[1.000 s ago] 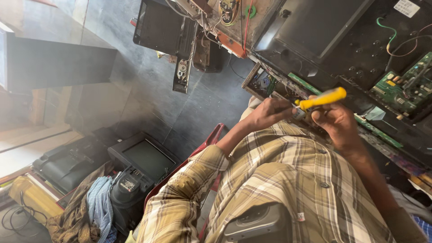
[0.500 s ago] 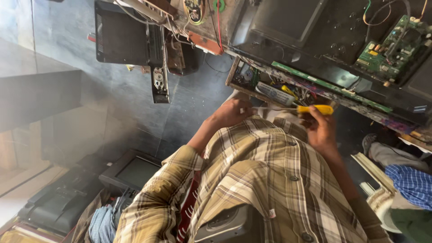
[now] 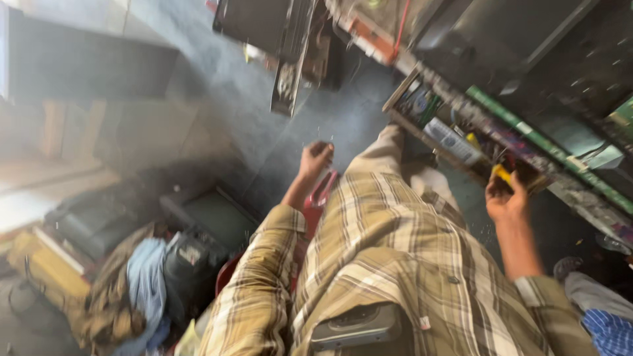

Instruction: The person reassembles the back cover of a television set. They connect internal wires, align the plastic casing, and secure it using a screwdriver to fasten screws into the back panel.

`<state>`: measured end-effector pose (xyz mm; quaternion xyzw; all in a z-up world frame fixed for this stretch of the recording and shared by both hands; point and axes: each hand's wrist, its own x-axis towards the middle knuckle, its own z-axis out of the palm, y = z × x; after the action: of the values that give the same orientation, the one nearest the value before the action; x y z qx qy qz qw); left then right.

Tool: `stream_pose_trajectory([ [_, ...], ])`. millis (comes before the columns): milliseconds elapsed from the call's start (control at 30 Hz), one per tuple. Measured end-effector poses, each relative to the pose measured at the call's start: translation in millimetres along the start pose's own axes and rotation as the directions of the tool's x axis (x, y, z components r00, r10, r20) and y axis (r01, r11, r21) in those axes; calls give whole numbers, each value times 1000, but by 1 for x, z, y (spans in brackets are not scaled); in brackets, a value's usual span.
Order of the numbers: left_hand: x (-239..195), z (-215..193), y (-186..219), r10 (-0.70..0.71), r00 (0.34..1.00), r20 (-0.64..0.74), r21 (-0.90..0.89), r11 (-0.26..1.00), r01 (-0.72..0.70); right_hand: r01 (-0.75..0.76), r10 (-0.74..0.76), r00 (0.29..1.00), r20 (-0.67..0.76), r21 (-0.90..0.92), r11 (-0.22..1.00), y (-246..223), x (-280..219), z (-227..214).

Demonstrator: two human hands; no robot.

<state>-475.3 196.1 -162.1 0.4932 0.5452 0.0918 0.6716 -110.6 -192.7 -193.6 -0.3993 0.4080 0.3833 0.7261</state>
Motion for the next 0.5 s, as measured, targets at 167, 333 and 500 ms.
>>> stream_pose_trajectory([
  [167,-24,-57,42,68,990,-122,-130,988,-84,-51,51,999,-6,4,999,1,-1,5],
  [333,27,-117,107,141,959,-246,-279,937,-209,38,-42,996,-83,-58,998,7,-30,22],
  [500,137,-192,145,157,901,-405,-266,922,-281,193,-220,964,-147,-175,965,42,-76,53],
])
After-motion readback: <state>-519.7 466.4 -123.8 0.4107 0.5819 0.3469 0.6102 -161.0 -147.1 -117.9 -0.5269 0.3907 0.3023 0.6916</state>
